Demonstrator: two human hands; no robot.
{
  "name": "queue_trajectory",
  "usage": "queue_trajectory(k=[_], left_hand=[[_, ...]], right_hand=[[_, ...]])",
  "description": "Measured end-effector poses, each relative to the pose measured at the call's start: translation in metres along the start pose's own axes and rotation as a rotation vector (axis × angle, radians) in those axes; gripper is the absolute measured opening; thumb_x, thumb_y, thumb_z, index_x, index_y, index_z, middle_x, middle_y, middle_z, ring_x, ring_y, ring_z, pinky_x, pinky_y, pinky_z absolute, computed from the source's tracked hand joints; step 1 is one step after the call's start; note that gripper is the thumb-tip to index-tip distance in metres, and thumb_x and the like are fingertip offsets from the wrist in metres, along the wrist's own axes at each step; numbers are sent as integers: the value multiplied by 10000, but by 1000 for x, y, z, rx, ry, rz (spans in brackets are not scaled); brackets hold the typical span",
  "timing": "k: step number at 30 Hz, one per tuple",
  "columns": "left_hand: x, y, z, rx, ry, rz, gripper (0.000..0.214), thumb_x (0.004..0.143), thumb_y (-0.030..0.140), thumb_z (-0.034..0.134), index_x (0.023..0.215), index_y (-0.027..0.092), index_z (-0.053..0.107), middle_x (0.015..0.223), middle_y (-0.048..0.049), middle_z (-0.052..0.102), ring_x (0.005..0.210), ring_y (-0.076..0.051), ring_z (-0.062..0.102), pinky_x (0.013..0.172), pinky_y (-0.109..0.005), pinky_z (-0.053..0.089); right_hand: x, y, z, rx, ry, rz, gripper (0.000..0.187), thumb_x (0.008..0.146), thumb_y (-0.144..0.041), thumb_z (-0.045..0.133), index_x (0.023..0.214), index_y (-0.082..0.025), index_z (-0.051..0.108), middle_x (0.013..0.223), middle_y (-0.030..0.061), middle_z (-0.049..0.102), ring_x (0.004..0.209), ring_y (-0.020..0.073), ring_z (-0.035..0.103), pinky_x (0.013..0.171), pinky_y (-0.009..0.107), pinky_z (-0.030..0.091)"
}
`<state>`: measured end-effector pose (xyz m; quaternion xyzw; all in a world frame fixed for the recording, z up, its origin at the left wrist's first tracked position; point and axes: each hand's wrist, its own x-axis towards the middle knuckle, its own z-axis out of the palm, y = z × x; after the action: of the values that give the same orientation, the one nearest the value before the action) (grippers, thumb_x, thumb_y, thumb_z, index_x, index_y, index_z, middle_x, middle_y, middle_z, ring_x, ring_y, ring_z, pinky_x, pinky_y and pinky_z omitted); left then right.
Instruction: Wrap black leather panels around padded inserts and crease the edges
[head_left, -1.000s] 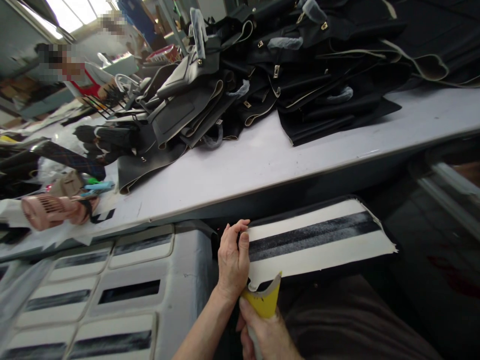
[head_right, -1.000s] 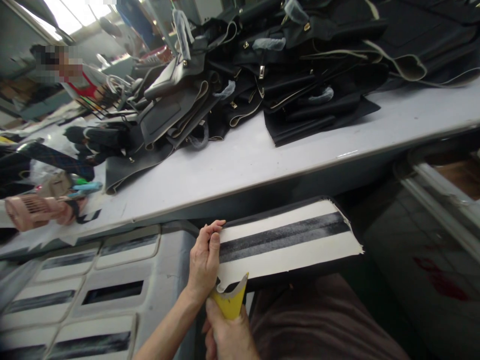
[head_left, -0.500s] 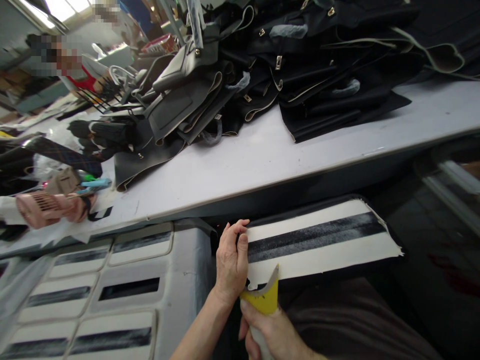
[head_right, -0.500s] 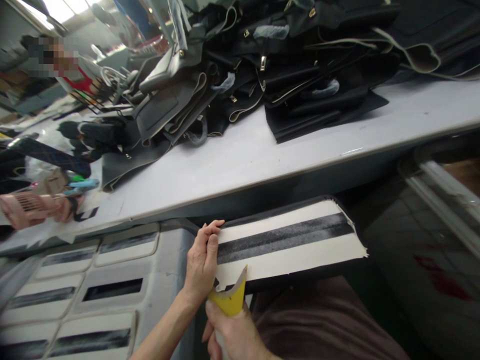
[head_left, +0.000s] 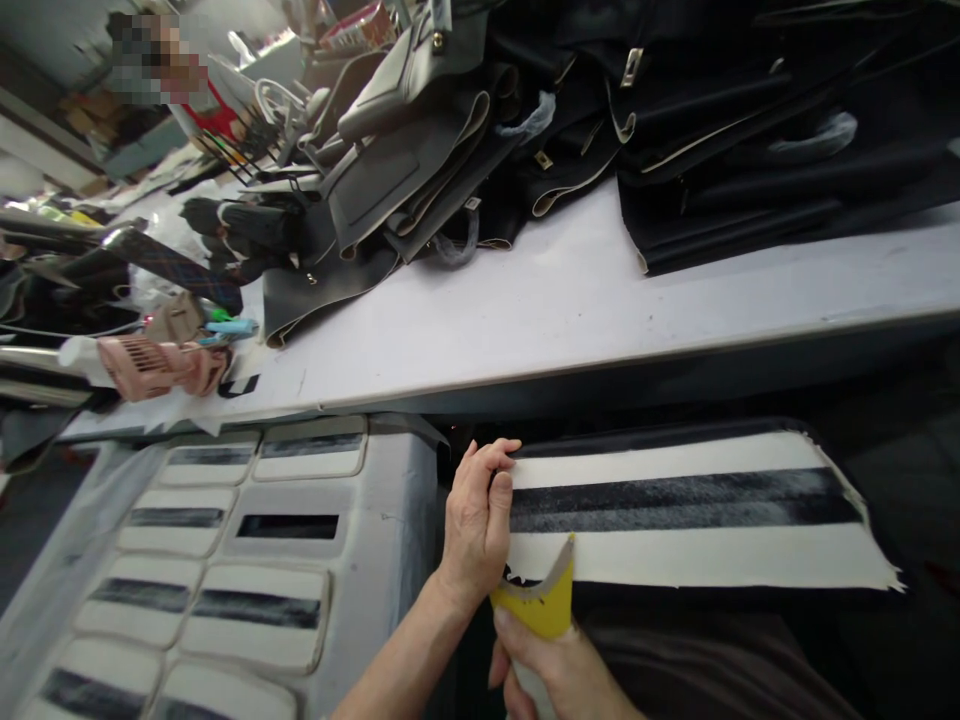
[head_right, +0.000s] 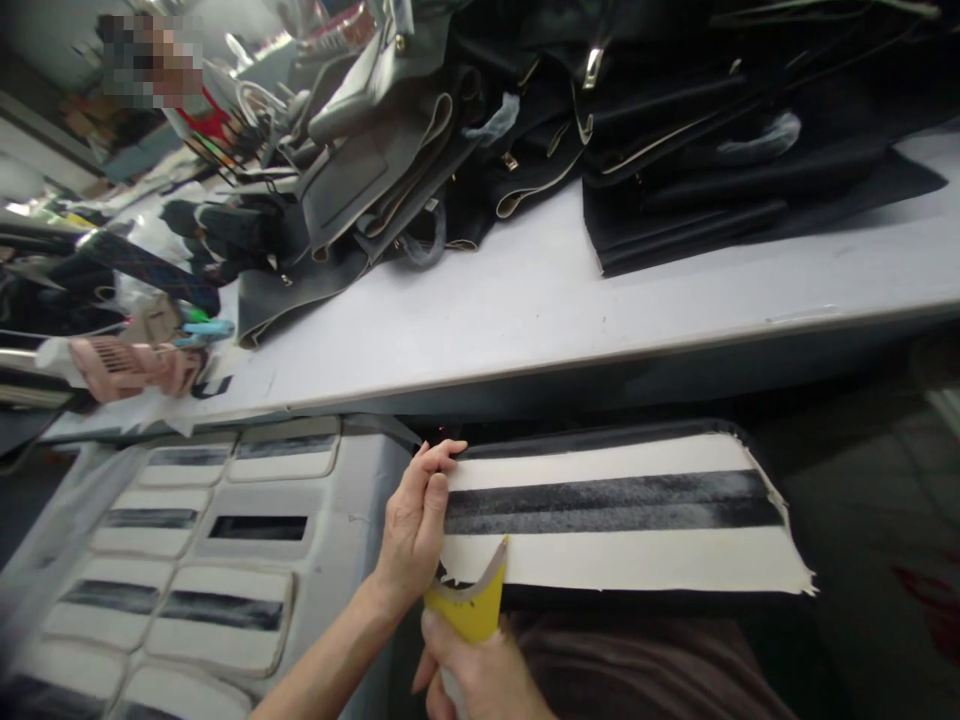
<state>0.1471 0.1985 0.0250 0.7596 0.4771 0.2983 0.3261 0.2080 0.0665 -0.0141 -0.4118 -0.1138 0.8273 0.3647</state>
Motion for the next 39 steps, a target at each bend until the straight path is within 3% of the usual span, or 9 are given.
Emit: queue_trajectory(k=[9, 16, 22, 26, 29, 31, 33, 36, 39], left_hand=[[0, 4, 7, 69, 24, -27, 134, 999, 204, 359, 1026, 235, 487, 1236, -24, 617, 1173, -156, 552, 1175, -462, 241], [-2, 14, 19, 222, 129, -21, 103, 991, 191, 379, 1020, 229, 471, 1176, -23, 629, 1120, -148, 559, 1158, -455, 243], [-4, 24, 28, 427, 214, 32, 115, 985, 212, 415, 1086, 220, 468, 1149, -37, 649, 1081, -178, 587, 1153, -508, 216], [-5, 33, 32, 449, 222, 28, 129, 977, 266, 432, 1062, 216, 516, 1125, -54, 658, 1096, -221, 577, 1158, -539, 177], [-2, 33, 30, 114, 228, -102, 196, 941, 379, 509, 1019, 217, 588, 1098, -67, 657, 1129, -252, 550, 1178, -527, 123], [2, 27, 27, -174, 238, -208, 273, 919, 461, 530, 1011, 218, 612, 1068, -77, 663, 1112, -261, 564, 1162, -512, 195], [6, 18, 22, -377, 253, -274, 375, 944, 528, 444, 1084, 212, 587, 1075, -93, 679, 1075, -253, 605, 1096, -489, 335], [2, 3, 13, -624, 265, -362, 550, 985, 570, 225, 1273, 180, 483, 1243, -146, 646, 1166, -242, 598, 1048, -455, 422], [-22, -5, 7, -797, 270, -447, 607, 983, 583, 207, 1384, 183, 425, 1422, -145, 518, 1343, -226, 451, 1142, -435, 325]], right_hand=[[3, 10, -6, -28, 49, 52, 738, 625, -884, 518, 566, -151, 587, 308, -34, 375, 280, 84, 351, 375, 226, 337], [-7, -6, -9, 114, 51, 127, 728, 551, -877, 593, 594, -151, 570, 290, -45, 371, 236, 83, 340, 293, 200, 303], [-14, -6, -6, 247, 69, 69, 652, 605, -804, 657, 626, -164, 538, 316, -63, 393, 235, 83, 343, 269, 208, 343], [-22, -5, -5, 281, 58, 31, 659, 662, -805, 615, 538, -171, 485, 332, -28, 416, 265, 98, 404, 306, 216, 377], [-35, -11, -8, 222, 4, 29, 649, 733, -791, 569, 651, -147, 554, 388, -8, 485, 333, 124, 500, 373, 221, 424], [-46, -18, -12, 112, -38, -1, 668, 738, -793, 567, 871, -138, 597, 441, -20, 527, 353, 114, 504, 400, 213, 430], [-60, -32, -19, -28, -51, -31, 722, 723, -816, 554, 976, -140, 584, 466, -29, 533, 329, 81, 440, 380, 190, 379], [-84, -70, -36, -194, 6, -31, 687, 766, -827, 470, 831, -151, 573, 440, -51, 447, 317, 40, 301, 353, 173, 285], [-102, -130, -66, -374, 148, -147, 648, 822, -801, 404, 739, -171, 532, 436, -75, 342, 365, 40, 254, 377, 167, 259]])
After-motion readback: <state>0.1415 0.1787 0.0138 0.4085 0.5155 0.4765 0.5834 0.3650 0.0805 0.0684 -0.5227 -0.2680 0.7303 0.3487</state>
